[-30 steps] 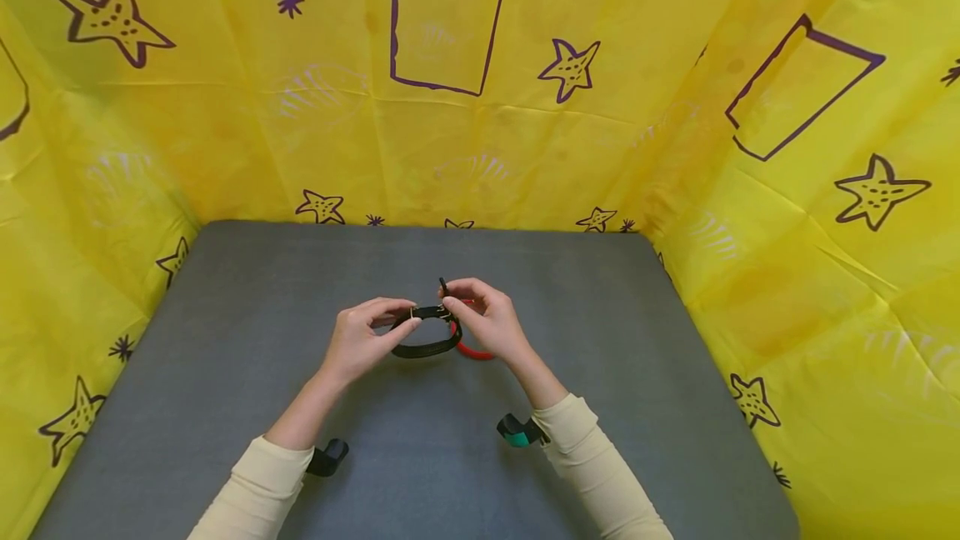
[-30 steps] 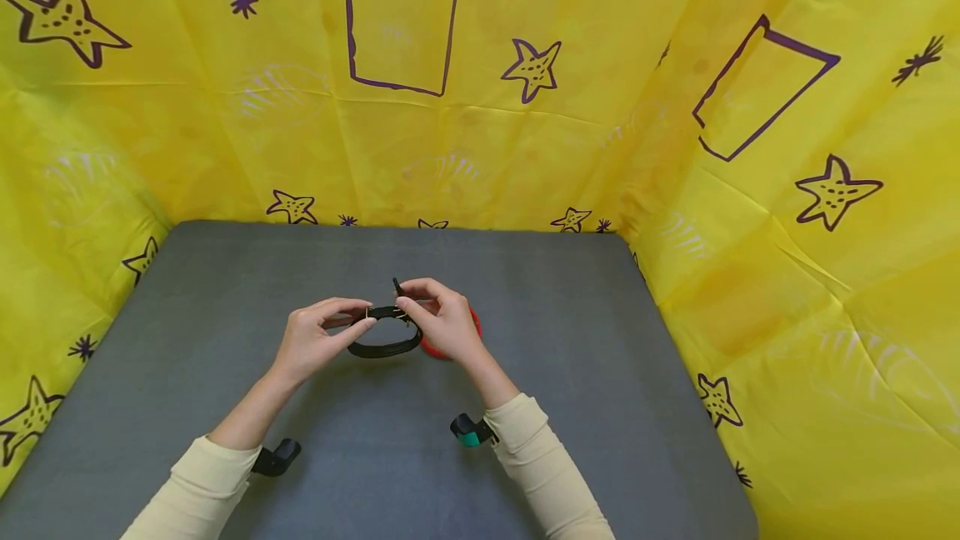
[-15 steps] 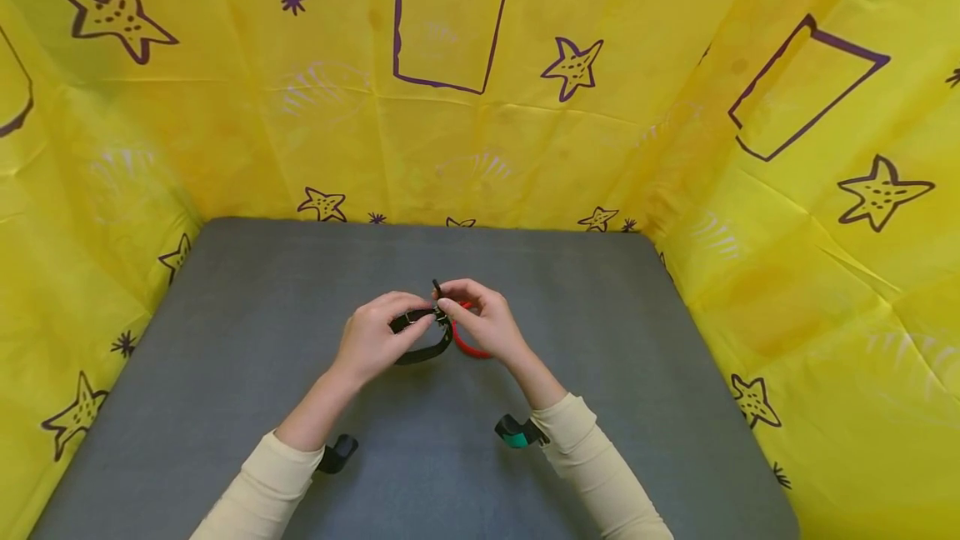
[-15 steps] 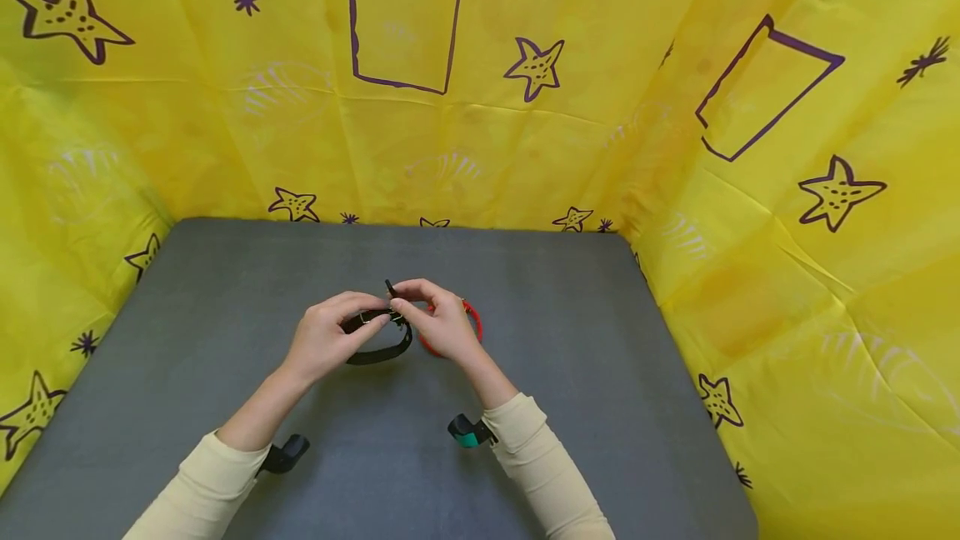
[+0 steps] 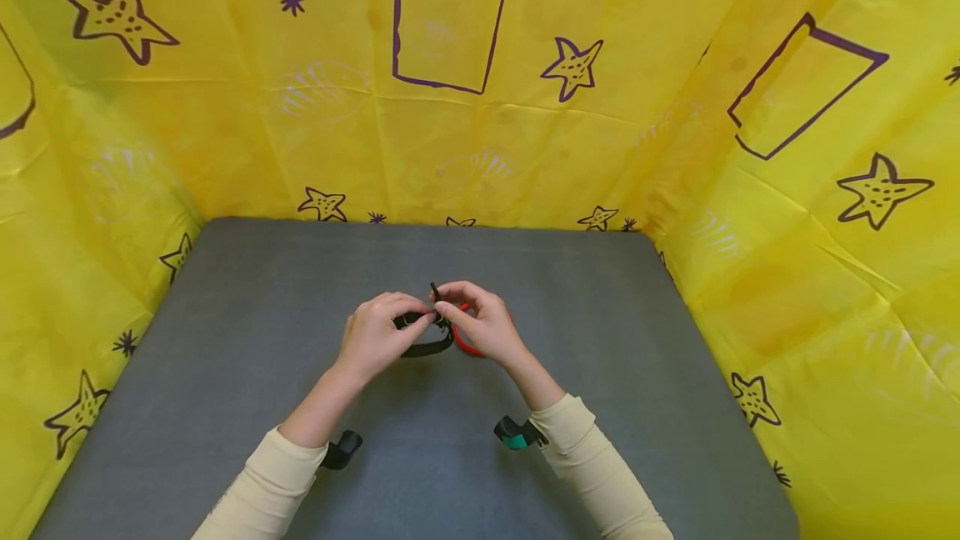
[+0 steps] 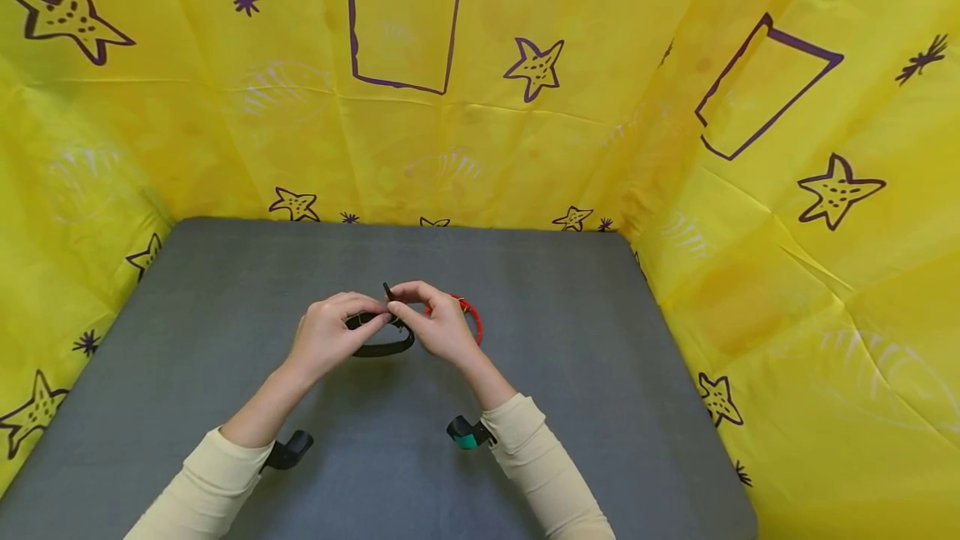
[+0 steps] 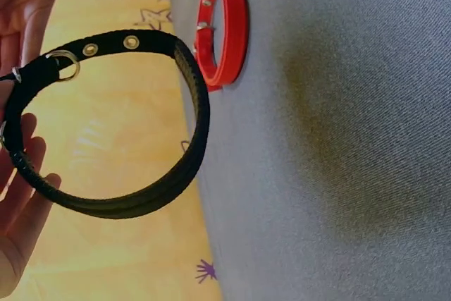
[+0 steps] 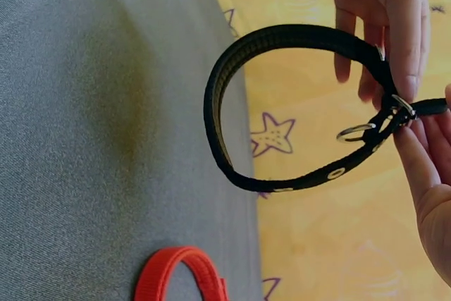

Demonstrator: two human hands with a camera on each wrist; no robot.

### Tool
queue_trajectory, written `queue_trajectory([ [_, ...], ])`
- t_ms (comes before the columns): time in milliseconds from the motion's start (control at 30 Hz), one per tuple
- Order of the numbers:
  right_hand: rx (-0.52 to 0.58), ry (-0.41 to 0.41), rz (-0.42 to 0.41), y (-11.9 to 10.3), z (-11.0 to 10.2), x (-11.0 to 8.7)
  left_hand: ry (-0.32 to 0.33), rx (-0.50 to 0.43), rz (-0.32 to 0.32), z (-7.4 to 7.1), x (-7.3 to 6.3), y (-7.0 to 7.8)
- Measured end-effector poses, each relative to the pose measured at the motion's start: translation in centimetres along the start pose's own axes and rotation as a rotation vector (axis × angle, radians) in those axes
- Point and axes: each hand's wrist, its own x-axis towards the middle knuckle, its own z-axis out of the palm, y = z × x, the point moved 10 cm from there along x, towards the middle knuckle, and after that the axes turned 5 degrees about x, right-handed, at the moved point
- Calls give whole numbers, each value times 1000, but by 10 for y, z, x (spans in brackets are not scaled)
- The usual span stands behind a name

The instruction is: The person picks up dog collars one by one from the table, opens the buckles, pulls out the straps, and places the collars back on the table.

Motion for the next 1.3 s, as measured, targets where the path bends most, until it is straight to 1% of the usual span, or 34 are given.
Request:
queue_trajectory([
  [200,0,16,2,0,1,-1,-76,48,-35,3,3,0],
  [367,-4,30,8,2,3,-2,-117,63,-73,5,4,-4],
  [533,2,38,12,4,3,-3,-120,48,-125,5,4,-9],
  [667,-2,45,7,3,4,-3,-104,56,-142,3,3,-11],
  [833,-41,53,1,2,4,-3,-107,95,-124,4,3,-9],
  [967,-105,62,-3,1,5,-2,-134,136,-103,5,4,-7],
  [1100,-118,77,-8,1,5,-2,-174,158,-87,9,5,-5],
  [1167,-115,85,-13,2,5,-2,-181,158,-79,11,5,-5],
  [1233,-120,89,-11,2,6,-2,-169,158,-69,12,4,-4],
  [1300,-128,91,-8,3,6,-2,-135,151,-63,11,4,-4],
])
